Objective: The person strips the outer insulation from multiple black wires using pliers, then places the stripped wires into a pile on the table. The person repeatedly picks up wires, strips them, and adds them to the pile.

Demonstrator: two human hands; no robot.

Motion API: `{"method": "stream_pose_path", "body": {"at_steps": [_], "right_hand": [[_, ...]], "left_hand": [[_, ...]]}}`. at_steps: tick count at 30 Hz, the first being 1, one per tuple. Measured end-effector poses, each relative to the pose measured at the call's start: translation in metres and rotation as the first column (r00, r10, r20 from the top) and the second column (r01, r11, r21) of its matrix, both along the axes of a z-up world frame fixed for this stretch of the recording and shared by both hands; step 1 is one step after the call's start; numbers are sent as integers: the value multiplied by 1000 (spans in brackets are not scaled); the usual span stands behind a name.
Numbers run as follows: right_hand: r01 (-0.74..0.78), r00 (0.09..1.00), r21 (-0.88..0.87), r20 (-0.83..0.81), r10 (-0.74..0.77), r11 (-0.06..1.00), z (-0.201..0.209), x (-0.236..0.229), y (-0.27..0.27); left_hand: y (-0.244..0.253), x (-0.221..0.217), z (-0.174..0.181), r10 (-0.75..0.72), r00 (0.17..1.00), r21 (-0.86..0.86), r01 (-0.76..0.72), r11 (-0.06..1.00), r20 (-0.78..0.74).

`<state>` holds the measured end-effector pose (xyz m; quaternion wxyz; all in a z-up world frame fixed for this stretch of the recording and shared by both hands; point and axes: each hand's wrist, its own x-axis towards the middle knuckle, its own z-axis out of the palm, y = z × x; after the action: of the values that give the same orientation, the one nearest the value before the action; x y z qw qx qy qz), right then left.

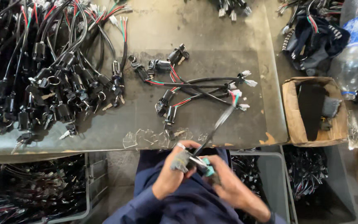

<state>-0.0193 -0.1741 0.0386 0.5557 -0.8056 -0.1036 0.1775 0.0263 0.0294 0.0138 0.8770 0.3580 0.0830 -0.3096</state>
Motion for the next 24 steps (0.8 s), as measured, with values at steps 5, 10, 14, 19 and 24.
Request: {"method": "stream_pose_path", "body": {"at_steps": [5,10,14,19,24], "right_hand": [[-64,940,-279,307,152,958,14,36,-5],[-48,906,-399,369,208,916,18,51,-7],[-53,892,-374,399,212,926,30,33,-14],[-65,995,-392,40,88,918,8,10,-13],[-85,987,-379,93,129,922,-22,2,-23]], "left_hand": [[1,-23,6,-34,962,316,-56,947,272],[6,-17,-11,119,968,207,-166,964,223],[10,-7,-18,104,993,268,-116,957,56],[20,-6,-12,-350,717,683,-238,690,603],[20,-8,-4,-429,747,782,-190,593,507]]}}
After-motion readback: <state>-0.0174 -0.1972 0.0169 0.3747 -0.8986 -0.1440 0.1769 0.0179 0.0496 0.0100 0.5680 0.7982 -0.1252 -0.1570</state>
